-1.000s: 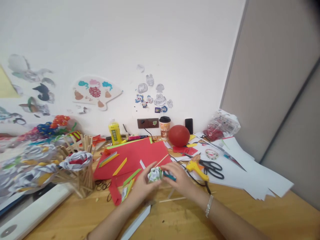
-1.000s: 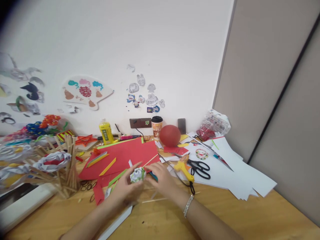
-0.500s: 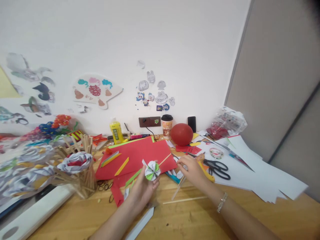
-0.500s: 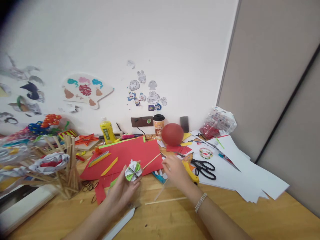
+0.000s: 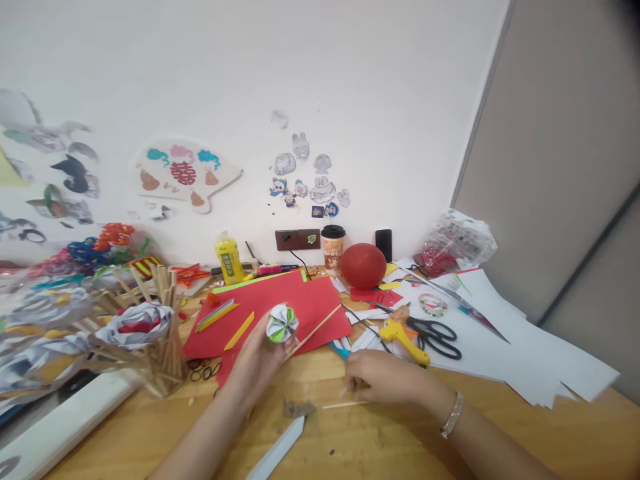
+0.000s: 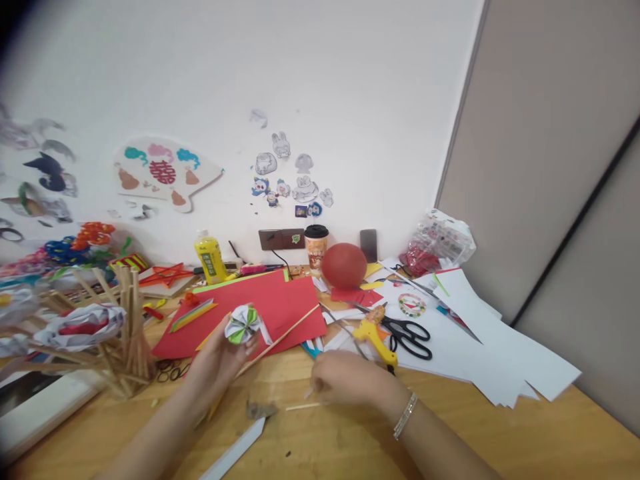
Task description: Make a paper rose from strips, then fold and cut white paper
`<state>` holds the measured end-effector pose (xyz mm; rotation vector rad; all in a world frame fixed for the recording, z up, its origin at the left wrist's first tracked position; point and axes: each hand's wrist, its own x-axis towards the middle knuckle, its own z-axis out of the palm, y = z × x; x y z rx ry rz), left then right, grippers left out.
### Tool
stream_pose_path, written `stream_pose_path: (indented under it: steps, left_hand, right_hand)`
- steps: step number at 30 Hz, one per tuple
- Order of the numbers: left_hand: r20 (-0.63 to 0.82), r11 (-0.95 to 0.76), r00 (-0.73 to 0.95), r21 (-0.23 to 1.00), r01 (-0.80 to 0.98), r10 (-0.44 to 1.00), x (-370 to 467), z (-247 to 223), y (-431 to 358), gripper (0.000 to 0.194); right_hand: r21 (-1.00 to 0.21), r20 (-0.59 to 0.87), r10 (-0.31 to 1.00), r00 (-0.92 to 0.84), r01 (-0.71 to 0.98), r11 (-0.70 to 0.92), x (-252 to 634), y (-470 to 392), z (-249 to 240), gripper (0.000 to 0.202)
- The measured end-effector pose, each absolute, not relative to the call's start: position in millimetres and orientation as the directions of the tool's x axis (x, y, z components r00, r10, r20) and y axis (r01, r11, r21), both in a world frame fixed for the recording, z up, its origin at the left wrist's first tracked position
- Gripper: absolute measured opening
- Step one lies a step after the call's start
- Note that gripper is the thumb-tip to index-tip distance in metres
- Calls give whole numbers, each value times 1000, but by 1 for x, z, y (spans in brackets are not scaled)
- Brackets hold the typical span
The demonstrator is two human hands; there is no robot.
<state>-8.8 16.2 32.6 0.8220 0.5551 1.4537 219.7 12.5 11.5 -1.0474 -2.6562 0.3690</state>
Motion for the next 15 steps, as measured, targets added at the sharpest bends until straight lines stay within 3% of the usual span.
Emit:
stream_pose_path:
  steps: [3, 7, 15]
  left_hand:
    - [172, -200, -104, 872, -447, 980, -29, 28, 33, 21]
    - [141, -242, -263, 882, -405, 954, -52, 12, 53, 25]
    - [57, -171, -273, 894, -415, 960, -55, -18, 66, 28]
  right_hand:
    - [-302, 163, 660, -733, 600, 741, 214, 16, 11, 9]
    - [-296, 278, 691, -667, 625, 722, 203, 17, 10, 15]
    - [-258, 360, 686, -632, 639, 724, 178, 15, -6, 40]
